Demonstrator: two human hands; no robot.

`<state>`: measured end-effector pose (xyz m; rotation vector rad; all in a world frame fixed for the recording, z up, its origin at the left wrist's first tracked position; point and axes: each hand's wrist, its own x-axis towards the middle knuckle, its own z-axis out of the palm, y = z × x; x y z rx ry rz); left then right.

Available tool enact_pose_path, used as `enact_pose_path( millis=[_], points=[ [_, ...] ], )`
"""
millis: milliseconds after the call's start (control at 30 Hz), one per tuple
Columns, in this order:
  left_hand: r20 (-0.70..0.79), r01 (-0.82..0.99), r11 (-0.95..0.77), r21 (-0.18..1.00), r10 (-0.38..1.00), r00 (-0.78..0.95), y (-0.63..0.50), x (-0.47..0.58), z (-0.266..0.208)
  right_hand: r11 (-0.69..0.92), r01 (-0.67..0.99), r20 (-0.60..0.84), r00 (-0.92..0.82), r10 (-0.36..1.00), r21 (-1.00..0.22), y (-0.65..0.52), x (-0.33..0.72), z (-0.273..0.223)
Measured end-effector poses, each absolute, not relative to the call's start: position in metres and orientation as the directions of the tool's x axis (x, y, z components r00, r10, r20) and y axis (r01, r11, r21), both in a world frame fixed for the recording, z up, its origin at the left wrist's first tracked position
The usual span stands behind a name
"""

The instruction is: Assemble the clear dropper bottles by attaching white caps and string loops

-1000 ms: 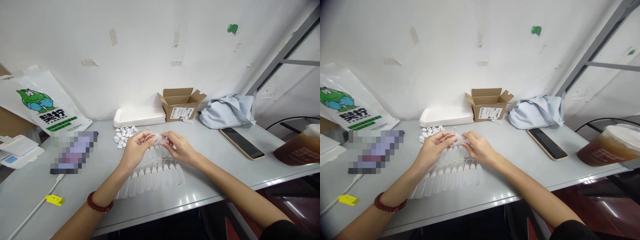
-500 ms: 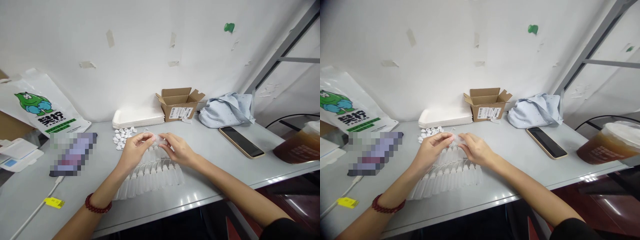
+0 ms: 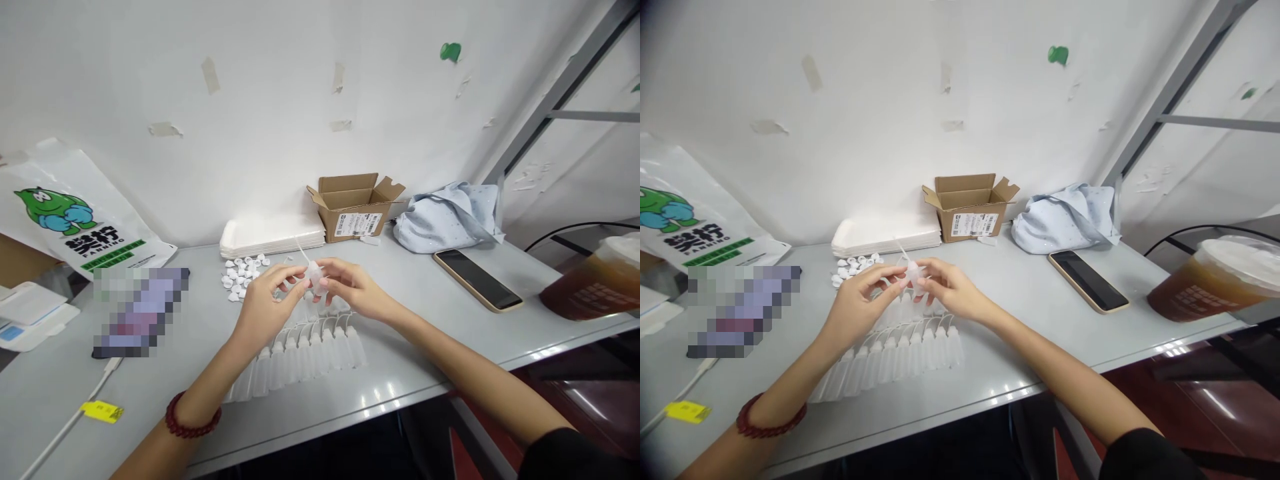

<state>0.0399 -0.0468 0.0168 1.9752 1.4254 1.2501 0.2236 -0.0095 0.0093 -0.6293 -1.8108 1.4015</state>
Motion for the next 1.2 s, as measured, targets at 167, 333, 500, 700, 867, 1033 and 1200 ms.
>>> enact_pose_path(
  millis=[167,333,500,700,867,1033,1200],
  points=[
    [0.713,0.668,-0.616,0.417,0.678,0.179,-0.049,0.045,0.015,0.033,-0.199,0.16,-0.666,0.729,-0.979,-0.007,0.227,0.014],
    [0.771,0.648,-0.728,0.223,0.538,0.34,-0.048,0.046,0.015,-0.106,-0.267,0.111,-0.684,0.721,-0.958,-0.006,0.227,0.013],
    [0.771,0.659,-0.737,0.152,0.506,0.387,-0.047,0.044,0.012,-0.098,-0.259,0.114,-0.694,0.711,-0.961,-0.008,0.228,0.016],
    [0.755,0.642,-0.762,0.082,0.468,0.459,-0.048,0.043,0.011,0.049,-0.118,0.115,-0.657,0.745,-0.992,-0.009,0.229,0.024],
    [0.702,0.619,-0.78,0.089,0.491,0.517,-0.053,0.045,0.013,0.093,0.042,0.027,-0.768,0.64,-0.995,-0.004,0.241,0.037],
    [0.614,0.538,-0.799,0.269,0.573,0.544,-0.065,0.059,0.016,0.166,0.33,-0.218,-0.853,0.474,-0.929,0.001,0.267,0.053],
    [0.405,0.476,-0.794,0.377,0.604,0.686,-0.08,0.081,0.019,0.254,0.561,-0.488,-0.821,0.298,-0.788,0.006,0.288,0.061]
  ],
)
